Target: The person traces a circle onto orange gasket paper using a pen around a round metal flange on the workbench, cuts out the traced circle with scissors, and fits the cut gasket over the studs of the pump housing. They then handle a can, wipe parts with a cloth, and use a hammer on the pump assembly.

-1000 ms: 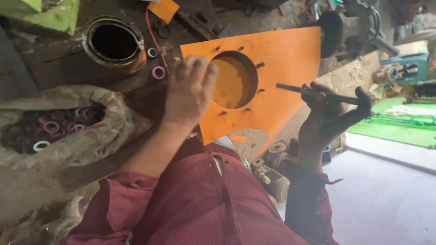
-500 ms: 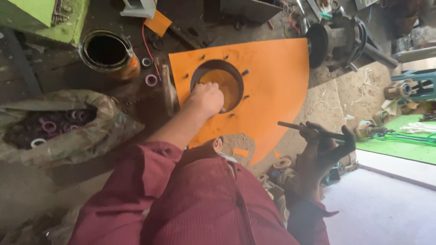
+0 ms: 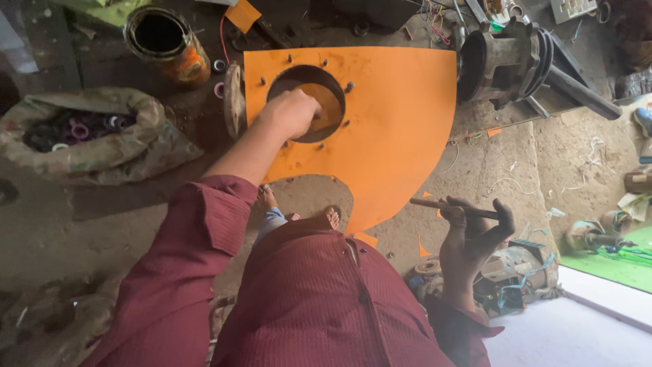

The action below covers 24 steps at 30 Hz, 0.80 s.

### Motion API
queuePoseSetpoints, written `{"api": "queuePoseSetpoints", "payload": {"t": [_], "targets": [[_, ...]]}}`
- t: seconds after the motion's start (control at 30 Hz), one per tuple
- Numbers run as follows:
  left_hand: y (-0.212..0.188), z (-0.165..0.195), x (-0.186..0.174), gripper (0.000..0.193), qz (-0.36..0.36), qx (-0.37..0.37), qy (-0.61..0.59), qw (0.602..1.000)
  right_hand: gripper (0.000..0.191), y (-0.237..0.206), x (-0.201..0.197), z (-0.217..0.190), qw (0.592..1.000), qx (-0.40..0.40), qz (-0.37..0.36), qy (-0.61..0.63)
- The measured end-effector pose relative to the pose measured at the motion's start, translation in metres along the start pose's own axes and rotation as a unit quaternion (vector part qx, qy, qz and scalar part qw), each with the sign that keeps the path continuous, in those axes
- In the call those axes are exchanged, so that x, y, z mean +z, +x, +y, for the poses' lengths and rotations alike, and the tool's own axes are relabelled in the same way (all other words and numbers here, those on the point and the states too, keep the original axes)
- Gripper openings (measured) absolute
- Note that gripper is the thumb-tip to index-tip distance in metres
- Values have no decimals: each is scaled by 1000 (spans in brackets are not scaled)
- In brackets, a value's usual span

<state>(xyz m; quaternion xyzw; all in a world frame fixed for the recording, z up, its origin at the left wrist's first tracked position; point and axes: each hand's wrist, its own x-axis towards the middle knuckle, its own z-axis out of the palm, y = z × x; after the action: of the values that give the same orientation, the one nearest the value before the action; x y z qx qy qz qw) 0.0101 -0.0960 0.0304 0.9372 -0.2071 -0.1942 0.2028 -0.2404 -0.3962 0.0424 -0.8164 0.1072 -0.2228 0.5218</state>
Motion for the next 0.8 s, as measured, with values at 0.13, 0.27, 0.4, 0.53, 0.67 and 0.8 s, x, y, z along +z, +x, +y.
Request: {"api": "queuePoseSetpoints", "payload": {"t": [0.13, 0.27, 0.4, 0.53, 0.67, 0.8], "targets": [[-28, 11, -23, 15, 140, -15, 40, 989, 52, 0, -18, 13, 999, -14, -27, -22], [-129, -1, -52, 36, 415, -30, -4, 909, 51, 4, -34, 25, 999, -15, -42, -2], [-260, -22, -56, 20, 394, -250, 67, 882, 52, 14, -41, 32, 998, -27, -47, 19], [-337, -44, -15, 37, 172, -500, 90, 844, 47, 24, -38, 34, 994, -48, -90, 35], [-352, -41, 42, 51, 145, -529, 66, 833, 48, 34, -27, 30, 988, -72, -135, 31], [-297, 10, 76, 39, 231, -338, -117, 905, 50, 49, 0, 23, 974, -70, -189, 100]]}}
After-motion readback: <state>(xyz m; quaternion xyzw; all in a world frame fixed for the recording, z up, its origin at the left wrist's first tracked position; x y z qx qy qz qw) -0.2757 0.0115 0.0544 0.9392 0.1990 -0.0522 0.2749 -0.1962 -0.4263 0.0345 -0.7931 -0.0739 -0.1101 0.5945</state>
